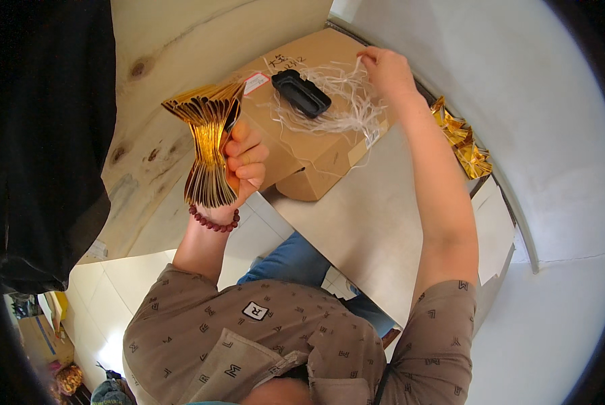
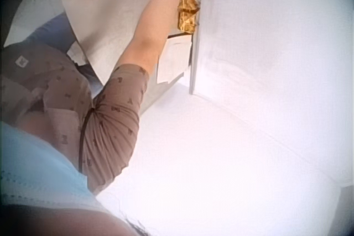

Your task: The person gathers a stack of gold-colored paper sheets, aligns them, and ties them into a bundle using a white string. They wrap the string around the stack multiple times and tie it off, then place the finished bundle on the table.

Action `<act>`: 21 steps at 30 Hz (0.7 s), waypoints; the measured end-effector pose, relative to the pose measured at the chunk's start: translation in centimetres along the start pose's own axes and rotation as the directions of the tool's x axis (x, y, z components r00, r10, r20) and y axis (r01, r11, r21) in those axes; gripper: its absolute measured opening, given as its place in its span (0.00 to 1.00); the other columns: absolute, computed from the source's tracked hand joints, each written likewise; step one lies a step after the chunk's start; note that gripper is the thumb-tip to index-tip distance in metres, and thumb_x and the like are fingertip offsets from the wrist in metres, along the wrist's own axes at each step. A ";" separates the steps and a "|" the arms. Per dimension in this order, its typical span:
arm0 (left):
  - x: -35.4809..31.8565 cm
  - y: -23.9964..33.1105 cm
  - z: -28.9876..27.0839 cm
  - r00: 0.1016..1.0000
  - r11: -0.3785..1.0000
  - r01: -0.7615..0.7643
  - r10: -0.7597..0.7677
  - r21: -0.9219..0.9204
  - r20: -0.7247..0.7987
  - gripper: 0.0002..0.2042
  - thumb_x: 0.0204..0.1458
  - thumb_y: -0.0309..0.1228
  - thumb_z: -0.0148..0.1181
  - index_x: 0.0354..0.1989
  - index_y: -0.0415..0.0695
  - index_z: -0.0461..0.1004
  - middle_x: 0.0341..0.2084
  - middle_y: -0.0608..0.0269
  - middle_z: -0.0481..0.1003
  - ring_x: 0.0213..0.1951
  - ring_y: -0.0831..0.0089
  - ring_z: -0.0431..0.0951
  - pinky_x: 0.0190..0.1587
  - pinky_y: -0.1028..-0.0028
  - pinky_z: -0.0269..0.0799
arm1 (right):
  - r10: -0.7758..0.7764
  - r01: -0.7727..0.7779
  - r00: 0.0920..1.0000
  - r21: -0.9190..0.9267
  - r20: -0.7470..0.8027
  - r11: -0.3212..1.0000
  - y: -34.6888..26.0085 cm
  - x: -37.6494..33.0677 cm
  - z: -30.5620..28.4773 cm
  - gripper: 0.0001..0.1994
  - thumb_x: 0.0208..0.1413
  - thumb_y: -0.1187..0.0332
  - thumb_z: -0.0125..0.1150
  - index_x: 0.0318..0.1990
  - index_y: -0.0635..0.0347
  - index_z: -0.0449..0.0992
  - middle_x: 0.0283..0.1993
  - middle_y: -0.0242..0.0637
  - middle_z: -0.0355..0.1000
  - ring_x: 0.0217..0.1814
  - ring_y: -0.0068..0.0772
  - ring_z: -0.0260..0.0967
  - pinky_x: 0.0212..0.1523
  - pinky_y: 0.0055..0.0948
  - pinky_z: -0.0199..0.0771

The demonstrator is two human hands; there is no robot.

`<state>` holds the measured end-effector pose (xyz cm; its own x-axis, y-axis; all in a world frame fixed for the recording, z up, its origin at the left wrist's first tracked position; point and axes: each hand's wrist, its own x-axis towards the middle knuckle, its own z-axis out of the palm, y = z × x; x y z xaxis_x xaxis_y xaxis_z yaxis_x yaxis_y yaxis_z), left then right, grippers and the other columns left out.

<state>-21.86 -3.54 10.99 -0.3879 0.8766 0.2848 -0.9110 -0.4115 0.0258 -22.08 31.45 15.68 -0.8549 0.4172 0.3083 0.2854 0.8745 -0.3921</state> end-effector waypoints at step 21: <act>3.6 -1.8 1.9 0.952 0.816 -0.116 0.254 0.566 -0.171 0.22 0.65 0.54 0.54 0.49 0.47 0.75 0.31 0.65 0.71 0.32 0.72 0.71 0.46 0.60 0.80 | -0.112 0.083 0.974 0.150 0.195 0.985 -7.5 -2.7 -13.2 0.14 0.66 0.56 0.55 0.42 0.54 0.82 0.27 0.19 0.66 0.23 0.12 0.54 0.26 0.19 0.54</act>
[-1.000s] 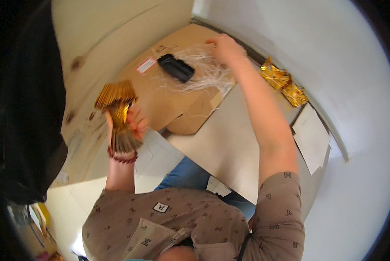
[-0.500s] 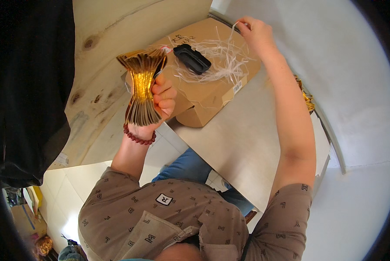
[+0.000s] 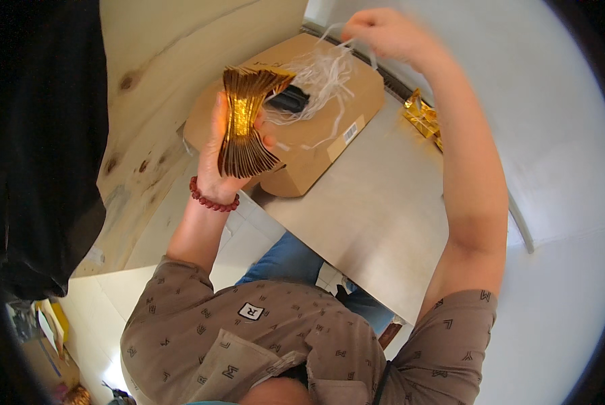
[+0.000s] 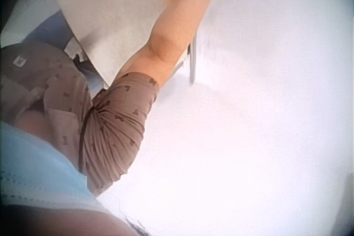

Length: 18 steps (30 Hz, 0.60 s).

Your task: The person gathers a stack of gold-colored paper sheets, aligns them, and ties them into a bundle using a white string. They wrap the string around the stack multiple times and tie it off, then place the finished bundle on the table.

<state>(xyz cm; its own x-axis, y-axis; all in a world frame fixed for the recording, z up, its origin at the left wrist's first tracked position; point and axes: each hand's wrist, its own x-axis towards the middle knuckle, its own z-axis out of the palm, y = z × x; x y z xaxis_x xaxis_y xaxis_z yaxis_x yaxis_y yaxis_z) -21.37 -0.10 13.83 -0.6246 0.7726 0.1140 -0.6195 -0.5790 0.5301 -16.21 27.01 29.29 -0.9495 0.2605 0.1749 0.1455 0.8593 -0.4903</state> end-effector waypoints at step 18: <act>16.0 0.3 0.9 0.987 0.981 -0.157 0.153 -0.112 -0.044 0.18 0.69 0.44 0.53 0.56 0.44 0.73 0.46 0.60 0.78 0.50 0.60 0.79 0.59 0.53 0.76 | -0.016 0.030 0.992 0.108 -0.123 0.994 0.5 -13.3 -0.2 0.11 0.65 0.64 0.55 0.32 0.59 0.75 0.24 0.23 0.60 0.29 0.17 0.55 0.31 0.25 0.56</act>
<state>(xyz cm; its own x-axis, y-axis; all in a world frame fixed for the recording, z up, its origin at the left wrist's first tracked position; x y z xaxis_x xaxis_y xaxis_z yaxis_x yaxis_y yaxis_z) -31.09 12.36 16.55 -0.7319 0.6631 0.1567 -0.5635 -0.7183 0.4080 -3.42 24.12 26.90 -0.9103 0.2986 0.2865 0.0864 0.8143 -0.5740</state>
